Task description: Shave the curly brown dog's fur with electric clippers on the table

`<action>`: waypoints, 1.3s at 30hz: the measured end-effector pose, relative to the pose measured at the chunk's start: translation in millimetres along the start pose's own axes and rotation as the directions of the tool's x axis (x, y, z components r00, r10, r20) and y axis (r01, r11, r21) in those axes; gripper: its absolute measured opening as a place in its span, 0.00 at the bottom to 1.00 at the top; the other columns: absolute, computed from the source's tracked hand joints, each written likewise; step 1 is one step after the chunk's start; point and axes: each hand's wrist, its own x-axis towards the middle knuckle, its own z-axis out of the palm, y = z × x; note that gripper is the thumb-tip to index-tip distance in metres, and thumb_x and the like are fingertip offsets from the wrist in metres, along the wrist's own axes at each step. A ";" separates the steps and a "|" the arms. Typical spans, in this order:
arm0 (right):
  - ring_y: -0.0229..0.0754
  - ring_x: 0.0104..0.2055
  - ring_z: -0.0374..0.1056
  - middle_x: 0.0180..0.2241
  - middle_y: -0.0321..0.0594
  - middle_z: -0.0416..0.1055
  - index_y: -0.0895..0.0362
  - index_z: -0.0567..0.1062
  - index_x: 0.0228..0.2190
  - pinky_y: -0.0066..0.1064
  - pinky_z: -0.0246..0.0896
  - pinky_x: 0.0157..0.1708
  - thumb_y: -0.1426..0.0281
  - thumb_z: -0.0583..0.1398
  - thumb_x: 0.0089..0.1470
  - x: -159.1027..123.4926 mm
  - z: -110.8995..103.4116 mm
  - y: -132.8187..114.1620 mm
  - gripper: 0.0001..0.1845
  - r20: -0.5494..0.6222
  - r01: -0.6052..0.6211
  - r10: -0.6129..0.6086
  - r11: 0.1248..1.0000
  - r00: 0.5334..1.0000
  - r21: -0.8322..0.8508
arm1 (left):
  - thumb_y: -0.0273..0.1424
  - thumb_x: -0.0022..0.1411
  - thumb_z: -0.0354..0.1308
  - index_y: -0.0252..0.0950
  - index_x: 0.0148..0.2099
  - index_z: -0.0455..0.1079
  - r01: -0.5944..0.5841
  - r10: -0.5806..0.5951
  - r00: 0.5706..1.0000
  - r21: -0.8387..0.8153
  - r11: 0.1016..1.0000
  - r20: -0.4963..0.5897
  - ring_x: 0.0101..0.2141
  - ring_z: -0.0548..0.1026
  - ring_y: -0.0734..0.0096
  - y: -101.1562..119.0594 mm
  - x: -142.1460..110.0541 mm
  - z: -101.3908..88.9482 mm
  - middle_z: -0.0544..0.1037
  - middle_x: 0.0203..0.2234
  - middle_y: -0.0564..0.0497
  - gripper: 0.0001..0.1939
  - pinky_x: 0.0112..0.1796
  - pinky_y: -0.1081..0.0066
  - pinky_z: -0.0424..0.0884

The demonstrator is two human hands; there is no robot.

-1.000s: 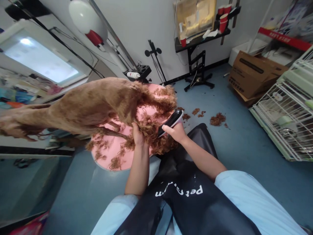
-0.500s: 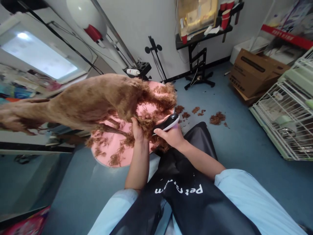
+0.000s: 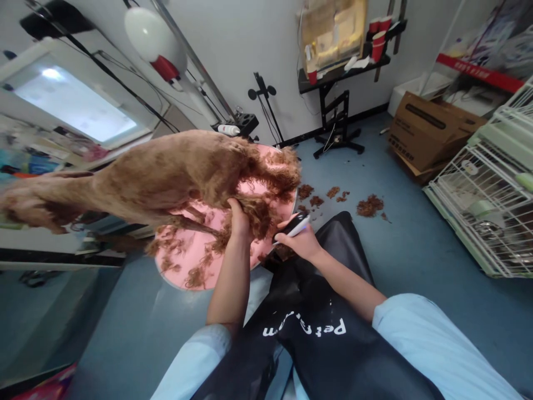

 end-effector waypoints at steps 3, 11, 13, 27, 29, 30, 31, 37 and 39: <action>0.35 0.21 0.66 0.31 0.35 0.78 0.53 0.72 0.37 0.31 0.68 0.23 0.59 0.70 0.42 -1.6 -16.3 14.4 0.21 -0.008 -0.133 0.140 0.956 0.990 0.262 | 0.58 0.69 0.37 0.34 0.26 0.68 0.079 -0.079 0.997 0.041 0.996 0.009 0.14 0.67 0.75 -3.9 -2.1 2.0 0.68 0.14 0.51 0.37 0.19 0.76 0.63; 0.32 0.18 0.63 0.32 0.33 0.80 0.50 0.65 0.39 0.24 0.58 0.16 0.58 0.71 0.43 -11.8 -28.8 16.4 0.26 -0.245 0.011 0.109 0.896 0.963 0.443 | 0.50 0.71 0.49 0.36 0.23 0.55 0.059 -0.036 0.995 -0.249 0.967 0.094 0.10 0.50 0.82 -4.8 -17.7 30.0 0.53 0.11 0.60 0.29 0.14 0.80 0.46; 0.31 0.17 0.61 0.34 0.35 0.80 0.49 0.65 0.39 0.24 0.59 0.16 0.55 0.71 0.43 -15.9 -23.9 12.0 0.28 -0.252 0.036 0.104 0.868 0.962 0.495 | 0.47 0.73 0.47 0.36 0.23 0.53 0.084 -0.060 0.994 -0.294 0.952 0.088 0.10 0.49 0.83 0.8 -19.8 36.1 0.51 0.11 0.61 0.28 0.14 0.80 0.44; 0.39 0.27 0.72 0.42 0.38 0.79 0.48 0.62 0.39 0.28 0.65 0.20 0.49 0.70 0.44 -22.9 -5.9 0.6 0.30 -0.313 0.121 0.047 0.859 0.949 0.498 | 0.38 0.72 0.50 0.38 0.23 0.49 0.019 -0.003 0.999 -0.358 0.934 0.046 0.10 0.46 0.83 17.0 -21.2 45.2 0.47 0.12 0.63 0.25 0.14 0.78 0.42; 0.42 0.32 0.74 0.43 0.40 0.79 0.48 0.63 0.40 0.29 0.68 0.23 0.49 0.70 0.43 -25.4 -4.6 0.7 0.30 -0.284 0.126 0.027 0.854 0.958 0.504 | 0.38 0.72 0.49 0.38 0.22 0.49 0.008 0.009 0.999 -0.378 0.926 0.042 0.10 0.46 0.84 19.4 -23.3 46.6 0.47 0.12 0.63 0.25 0.13 0.79 0.43; 0.43 0.33 0.74 0.43 0.41 0.79 0.48 0.63 0.41 0.30 0.69 0.24 0.48 0.70 0.42 -26.0 -3.6 0.1 0.31 -0.254 0.119 0.019 0.849 0.967 0.514 | 0.38 0.72 0.49 0.38 0.22 0.49 0.001 0.016 0.999 -0.392 0.920 0.039 0.10 0.46 0.84 20.9 -24.4 47.4 0.47 0.12 0.63 0.25 0.13 0.79 0.43; 0.43 0.34 0.74 0.44 0.41 0.78 0.48 0.64 0.42 0.31 0.70 0.25 0.47 0.70 0.41 -26.3 -2.3 -0.9 0.33 -0.231 0.112 0.014 0.844 0.973 0.525 | 0.37 0.72 0.48 0.38 0.22 0.48 -0.007 0.024 0.999 -0.408 0.913 0.036 0.10 0.46 0.84 22.6 -25.4 48.1 0.48 0.12 0.63 0.25 0.13 0.79 0.43; 0.36 0.27 0.70 0.45 0.39 0.78 0.48 0.67 0.43 0.29 0.68 0.23 0.50 0.71 0.44 -24.1 9.8 -6.4 0.30 -0.280 0.136 0.038 0.806 0.959 0.576 | 0.35 0.75 0.40 0.37 0.22 0.49 -0.018 0.031 0.999 -0.481 0.877 0.020 0.09 0.48 0.84 28.6 -24.0 51.6 0.50 0.11 0.61 0.25 0.13 0.79 0.44; 0.36 0.28 0.71 0.47 0.39 0.77 0.48 0.67 0.45 0.30 0.70 0.26 0.49 0.70 0.45 -25.0 13.7 -6.7 0.30 -0.283 0.156 0.013 0.812 0.959 0.563 | 0.35 0.75 0.39 0.37 0.22 0.49 -0.025 0.035 0.999 -0.495 0.869 0.011 0.09 0.48 0.84 28.3 -21.9 52.2 0.51 0.11 0.61 0.26 0.13 0.79 0.44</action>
